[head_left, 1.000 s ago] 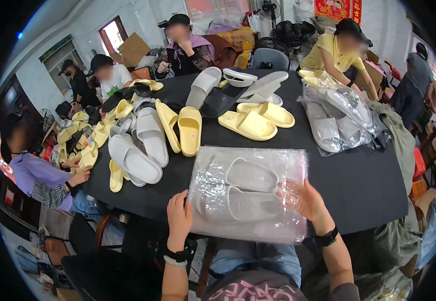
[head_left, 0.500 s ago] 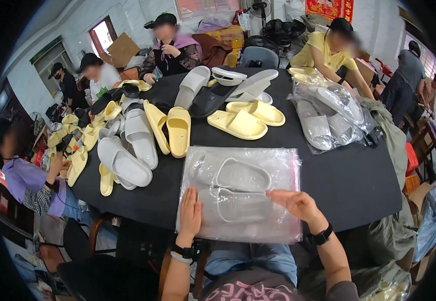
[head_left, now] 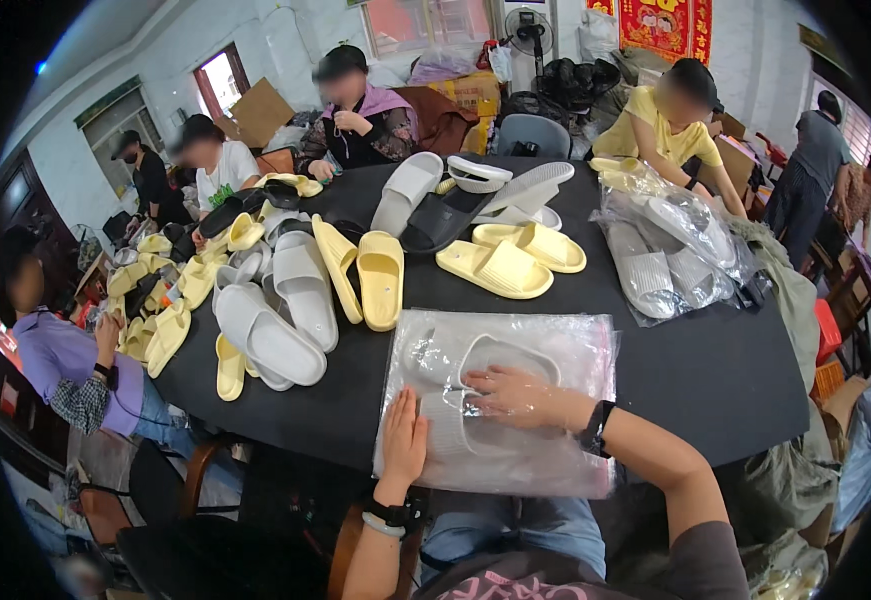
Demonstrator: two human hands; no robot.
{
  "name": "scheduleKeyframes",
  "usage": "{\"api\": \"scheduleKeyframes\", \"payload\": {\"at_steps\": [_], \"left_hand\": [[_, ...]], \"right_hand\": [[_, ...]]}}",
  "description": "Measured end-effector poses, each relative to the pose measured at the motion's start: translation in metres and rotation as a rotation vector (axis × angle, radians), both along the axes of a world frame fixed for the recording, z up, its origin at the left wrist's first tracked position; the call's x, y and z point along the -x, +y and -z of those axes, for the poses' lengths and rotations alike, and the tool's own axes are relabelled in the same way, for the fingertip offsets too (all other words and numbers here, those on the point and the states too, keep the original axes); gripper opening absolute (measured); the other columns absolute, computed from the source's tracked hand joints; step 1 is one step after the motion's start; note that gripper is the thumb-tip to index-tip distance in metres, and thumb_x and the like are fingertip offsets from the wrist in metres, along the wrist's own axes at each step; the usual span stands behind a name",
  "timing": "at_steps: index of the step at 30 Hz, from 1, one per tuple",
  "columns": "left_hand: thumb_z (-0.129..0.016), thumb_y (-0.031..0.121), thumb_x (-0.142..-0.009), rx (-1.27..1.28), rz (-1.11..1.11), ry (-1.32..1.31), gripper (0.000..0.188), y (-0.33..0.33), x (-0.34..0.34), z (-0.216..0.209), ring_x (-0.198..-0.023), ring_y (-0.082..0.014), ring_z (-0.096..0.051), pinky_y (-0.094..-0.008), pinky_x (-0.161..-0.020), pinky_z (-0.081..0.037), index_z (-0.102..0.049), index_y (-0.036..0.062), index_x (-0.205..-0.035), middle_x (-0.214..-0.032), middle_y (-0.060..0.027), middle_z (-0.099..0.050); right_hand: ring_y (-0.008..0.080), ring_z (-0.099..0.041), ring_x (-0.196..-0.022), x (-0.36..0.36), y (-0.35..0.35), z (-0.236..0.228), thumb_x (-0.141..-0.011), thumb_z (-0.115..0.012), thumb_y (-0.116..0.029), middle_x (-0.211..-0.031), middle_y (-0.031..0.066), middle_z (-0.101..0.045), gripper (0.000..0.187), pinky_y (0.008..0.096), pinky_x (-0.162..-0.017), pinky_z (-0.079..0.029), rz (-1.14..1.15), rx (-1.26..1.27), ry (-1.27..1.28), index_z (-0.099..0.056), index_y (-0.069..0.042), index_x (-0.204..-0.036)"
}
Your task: The person places pairs of slippers into clear plastic bags at a table. They handle yellow, white, and black slippers, placing them into bags and arranging them on the table. Other people are working at the same table in the background.
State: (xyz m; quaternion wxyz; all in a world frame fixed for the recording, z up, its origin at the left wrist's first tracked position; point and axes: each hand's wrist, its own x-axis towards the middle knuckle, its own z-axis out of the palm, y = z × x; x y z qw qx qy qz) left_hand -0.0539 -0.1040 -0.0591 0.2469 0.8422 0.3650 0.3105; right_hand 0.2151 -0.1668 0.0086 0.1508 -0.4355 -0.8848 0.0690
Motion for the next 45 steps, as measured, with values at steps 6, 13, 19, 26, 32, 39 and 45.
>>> {"api": "scheduleKeyframes", "payload": {"at_steps": [6, 13, 19, 26, 32, 39, 45], "left_hand": [[-0.033, 0.032, -0.105, 0.084, 0.006, -0.013, 0.058, 0.0, 0.0, -0.004, -0.144, -0.0375, -0.03, -0.0442, -0.12, -0.019, -0.03, -0.0049, -0.15, -0.154, -0.0241, -0.034], [-0.035, 0.033, -0.104, 0.082, 0.008, 0.067, 0.06, 0.005, 0.002, 0.003, -0.146, -0.0371, -0.025, -0.0436, -0.121, -0.015, -0.029, -0.0045, -0.15, -0.156, -0.0234, -0.03], [-0.052, 0.045, -0.096, -0.091, 0.005, 0.244, 0.069, -0.004, -0.004, -0.003, -0.145, -0.0412, -0.026, -0.0495, -0.119, -0.016, -0.036, 0.0026, -0.149, -0.155, -0.0229, -0.032], [-0.06, 0.058, -0.087, -0.287, -0.028, 0.493, 0.081, -0.019, -0.015, -0.019, -0.142, -0.0474, -0.027, -0.0573, -0.117, -0.018, -0.042, 0.0069, -0.147, -0.154, -0.0236, -0.034], [-0.058, 0.059, -0.088, -0.175, 0.008, 0.279, 0.075, -0.016, -0.017, -0.009, -0.141, -0.0464, -0.03, -0.0577, -0.116, -0.019, -0.05, 0.0082, -0.142, -0.151, -0.0238, -0.039], [-0.059, 0.046, -0.087, -0.103, 0.124, 0.214, 0.058, -0.01, -0.004, -0.005, -0.142, -0.0378, -0.034, -0.0587, -0.117, -0.014, -0.061, 0.0103, -0.132, -0.152, -0.0165, -0.041], [-0.064, 0.045, -0.085, -0.299, -0.06, 0.487, 0.075, -0.022, -0.018, -0.019, -0.143, -0.0417, -0.029, -0.0584, -0.117, -0.015, -0.043, 0.0117, -0.148, -0.154, -0.0219, -0.035]], "right_hand": [[0.0302, -0.042, -0.137, -0.016, -0.01, 0.008, -0.098, -0.05, -0.027, -0.142, 0.0143, -0.052, 0.034, 0.0489, -0.115, -0.031, 0.056, 0.05, 0.015, -0.064, -0.009, -0.123], [0.0295, -0.04, -0.139, -0.081, -0.086, 0.003, -0.098, -0.052, -0.024, -0.141, 0.0145, -0.053, 0.03, 0.0522, -0.116, -0.027, 0.256, 0.17, 0.12, -0.065, -0.008, -0.119], [0.0328, -0.042, -0.137, -0.129, -0.183, 0.003, -0.095, -0.058, -0.02, -0.136, 0.0157, -0.056, 0.025, 0.0522, -0.114, -0.029, 0.558, 0.198, 0.215, -0.067, -0.006, -0.114], [0.0417, -0.052, -0.114, -0.102, -0.248, -0.064, -0.095, -0.05, -0.01, -0.116, 0.0215, -0.06, 0.022, 0.0468, -0.097, -0.042, 1.034, -0.176, 0.355, -0.065, 0.001, -0.107], [0.0308, -0.061, -0.093, 0.01, -0.201, -0.092, -0.078, -0.066, -0.011, -0.106, 0.0138, -0.062, 0.015, 0.04, -0.074, -0.053, 0.835, -0.383, 0.299, -0.068, -0.008, -0.092], [0.0286, -0.059, -0.106, 0.092, -0.093, -0.051, -0.089, -0.061, -0.022, -0.118, 0.0158, -0.058, 0.029, 0.0388, -0.076, -0.056, 0.796, -0.13, 0.282, -0.064, -0.006, -0.113], [0.0299, -0.058, -0.103, 0.054, -0.088, 0.014, -0.088, -0.056, -0.017, -0.119, 0.015, -0.056, 0.033, 0.0392, -0.072, -0.056, 0.988, -0.176, 0.068, -0.062, -0.004, -0.119]]}}
